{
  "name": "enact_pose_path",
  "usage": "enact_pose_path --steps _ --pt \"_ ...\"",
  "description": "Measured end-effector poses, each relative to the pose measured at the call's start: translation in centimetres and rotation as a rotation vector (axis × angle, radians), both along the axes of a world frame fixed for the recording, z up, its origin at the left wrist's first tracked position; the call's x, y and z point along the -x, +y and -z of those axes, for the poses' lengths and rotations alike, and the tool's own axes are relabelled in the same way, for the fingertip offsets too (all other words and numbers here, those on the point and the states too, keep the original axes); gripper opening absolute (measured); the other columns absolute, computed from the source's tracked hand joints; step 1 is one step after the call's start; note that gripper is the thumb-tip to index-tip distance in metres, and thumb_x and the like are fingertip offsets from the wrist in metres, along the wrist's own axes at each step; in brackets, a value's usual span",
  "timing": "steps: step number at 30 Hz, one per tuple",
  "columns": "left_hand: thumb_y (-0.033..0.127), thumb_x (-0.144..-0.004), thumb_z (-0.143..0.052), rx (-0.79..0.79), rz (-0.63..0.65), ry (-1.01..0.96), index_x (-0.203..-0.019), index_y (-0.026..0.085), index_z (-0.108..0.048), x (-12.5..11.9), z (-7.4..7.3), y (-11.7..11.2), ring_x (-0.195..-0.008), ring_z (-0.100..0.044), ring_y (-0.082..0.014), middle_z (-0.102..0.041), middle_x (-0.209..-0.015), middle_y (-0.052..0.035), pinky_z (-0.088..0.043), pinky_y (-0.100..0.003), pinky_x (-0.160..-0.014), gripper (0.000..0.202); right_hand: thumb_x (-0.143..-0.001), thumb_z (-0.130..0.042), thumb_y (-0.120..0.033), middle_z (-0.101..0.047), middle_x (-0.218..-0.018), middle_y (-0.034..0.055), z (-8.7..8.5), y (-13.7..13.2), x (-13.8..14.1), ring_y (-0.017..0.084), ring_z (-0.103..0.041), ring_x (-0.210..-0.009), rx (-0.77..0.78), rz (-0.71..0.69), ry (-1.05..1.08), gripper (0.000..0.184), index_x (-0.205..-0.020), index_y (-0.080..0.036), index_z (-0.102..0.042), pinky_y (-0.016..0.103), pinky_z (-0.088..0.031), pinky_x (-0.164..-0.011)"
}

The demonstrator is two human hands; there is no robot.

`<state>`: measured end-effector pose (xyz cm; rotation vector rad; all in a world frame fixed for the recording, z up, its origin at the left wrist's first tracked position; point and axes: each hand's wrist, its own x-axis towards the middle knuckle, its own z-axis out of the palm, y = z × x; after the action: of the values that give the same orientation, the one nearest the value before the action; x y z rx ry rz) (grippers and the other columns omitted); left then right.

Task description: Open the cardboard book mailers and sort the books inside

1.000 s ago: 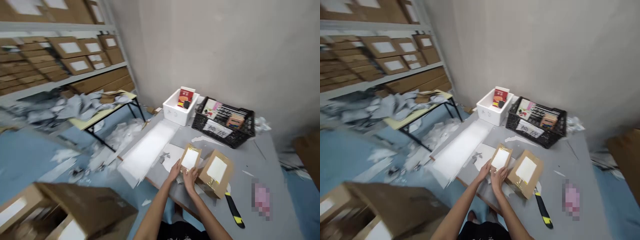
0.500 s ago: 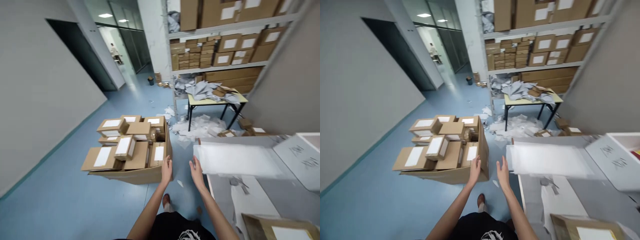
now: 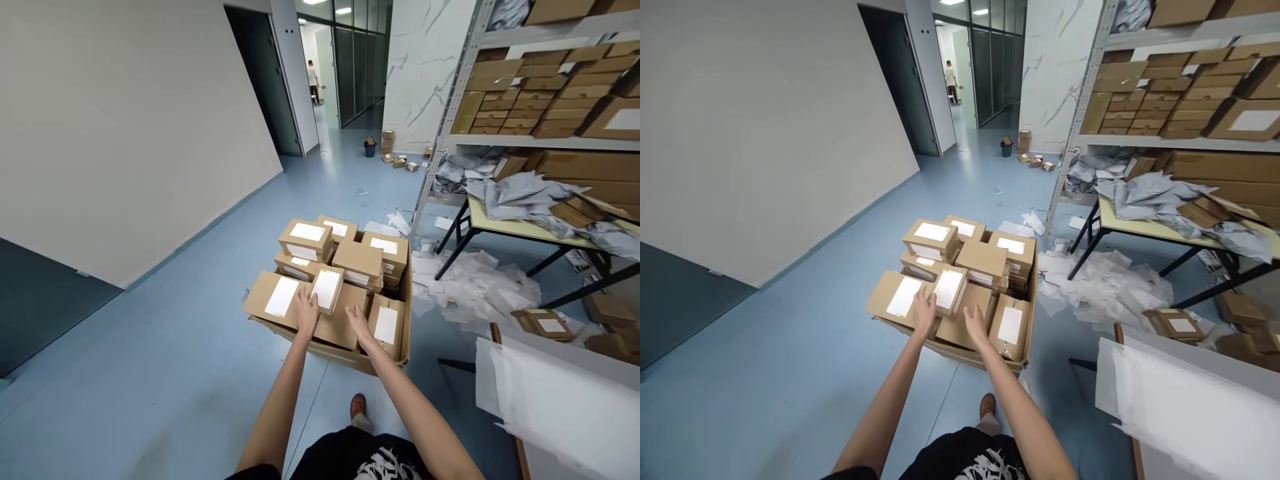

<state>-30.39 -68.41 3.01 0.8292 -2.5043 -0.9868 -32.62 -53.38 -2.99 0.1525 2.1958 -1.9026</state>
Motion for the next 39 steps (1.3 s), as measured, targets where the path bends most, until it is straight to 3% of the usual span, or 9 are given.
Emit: enact_pose_path --steps 5,12,16,20,25,27,30,34,39 --pt "0.036 -0.09 -0.037 -0.163 0.132 -0.153 -0.126 0.009 -0.046 2.6 1.0 -3.3 -0.123 -0.048 -0.0262 -0.051 -0.132 -0.0197 -0.036 -0.038 -0.1 0.046 -0.068 -0.051 -0.068 -0.044 -0.136 0.027 -0.7 -3.5 2.2 0.031 -0.04 -0.13 0.001 -0.039 -0.16 0.085 -0.123 -0.004 -0.053 0.051 -0.029 -0.104" --pt "0.039 -0.086 -0.042 -0.15 0.187 -0.216 -0.126 0.009 -0.048 2.7 1.0 -2.6 -0.122 -0.049 -0.0294 -0.053 -0.13 -0.0199 -0.035 -0.042 -0.101 0.05 -0.072 -0.046 -0.07 -0.066 -0.115 0.0143 -2.5 -5.7 1.4 0.025 -0.058 -0.112 0.099 -0.047 -0.161 0.071 -0.111 -0.014 -0.064 0.04 -0.043 -0.095" --pt "0.039 -0.085 -0.043 -0.074 0.231 -0.127 -0.126 0.014 -0.049 0.5 -0.1 -0.7 -0.118 -0.051 -0.0279 -0.057 -0.127 -0.0153 -0.038 -0.043 -0.099 0.049 -0.076 -0.047 -0.067 -0.067 -0.113 0.0126 -4.9 -3.6 -1.3 0.025 -0.06 -0.109 0.175 0.002 -0.125 0.067 -0.116 -0.016 -0.062 0.04 -0.043 -0.095" --pt "0.045 -0.085 -0.044 -0.026 0.359 0.049 -0.127 0.02 -0.05 -2.3 -3.4 3.3 -0.114 -0.051 -0.0284 -0.058 -0.125 -0.0104 -0.039 -0.046 -0.098 0.049 -0.082 -0.047 -0.06 -0.061 -0.124 0.009 -9.4 1.9 -5.3 0.024 -0.051 -0.122 0.248 0.064 -0.041 0.06 -0.128 -0.022 -0.054 0.043 -0.039 -0.102" --pt "0.041 -0.087 -0.045 -0.128 0.718 0.226 -0.136 0.031 -0.041 -3.3 -9.2 12.8 -0.123 -0.044 -0.0261 -0.05 -0.134 -0.0043 -0.038 -0.046 -0.102 0.049 -0.088 -0.044 -0.053 -0.048 -0.139 0.0039 -15.3 10.7 -10.2 0.022 -0.035 -0.134 0.245 0.359 0.136 0.058 -0.14 -0.027 -0.038 0.042 -0.035 -0.107" --pt "0.039 -0.088 -0.044 -0.171 0.907 0.28 -0.139 0.034 -0.035 -3.3 -10.8 18.0 -0.127 -0.04 -0.0255 -0.045 -0.14 -0.0023 -0.034 -0.046 -0.105 0.052 -0.087 -0.045 -0.052 -0.043 -0.143 0.0035 -16.5 14.5 -12.1 0.022 -0.033 -0.135 0.199 0.519 0.214 0.062 -0.143 -0.027 -0.032 0.041 -0.034 -0.108" --pt "0.038 -0.09 -0.042 -0.234 1.205 0.321 -0.141 0.034 -0.031 -3.9 -12.2 26.9 -0.129 -0.038 -0.0251 -0.042 -0.143 -0.0013 -0.031 -0.045 -0.108 0.053 -0.088 -0.045 -0.052 -0.038 -0.146 0.0036 -16.9 20.6 -15.2 0.022 -0.029 -0.137 0.117 0.789 0.298 0.066 -0.145 -0.026 -0.026 0.04 -0.033 -0.109" --pt "0.039 -0.09 -0.042 -0.32 1.515 0.281 -0.141 0.028 -0.033 -6.5 -11.6 39.3 -0.129 -0.039 -0.0248 -0.043 -0.142 -0.0048 -0.033 -0.044 -0.107 0.053 -0.087 -0.044 -0.054 -0.038 -0.146 0.0056 -16.0 29.6 -19.4 0.022 -0.033 -0.135 0.055 1.134 0.303 0.068 -0.144 -0.023 -0.028 0.04 -0.032 -0.108" --pt "0.039 -0.089 -0.041 -0.394 1.689 0.096 -0.138 0.022 -0.039 -10.6 -7.3 52.5 -0.129 -0.04 -0.0241 -0.045 -0.141 -0.0077 -0.033 -0.043 -0.106 0.052 -0.085 -0.04 -0.06 -0.04 -0.144 0.0103 -13.3 40.5 -23.8 0.022 -0.038 -0.132 -0.011 1.352 0.221 0.072 -0.142 -0.017 -0.03 0.038 -0.029 -0.109"
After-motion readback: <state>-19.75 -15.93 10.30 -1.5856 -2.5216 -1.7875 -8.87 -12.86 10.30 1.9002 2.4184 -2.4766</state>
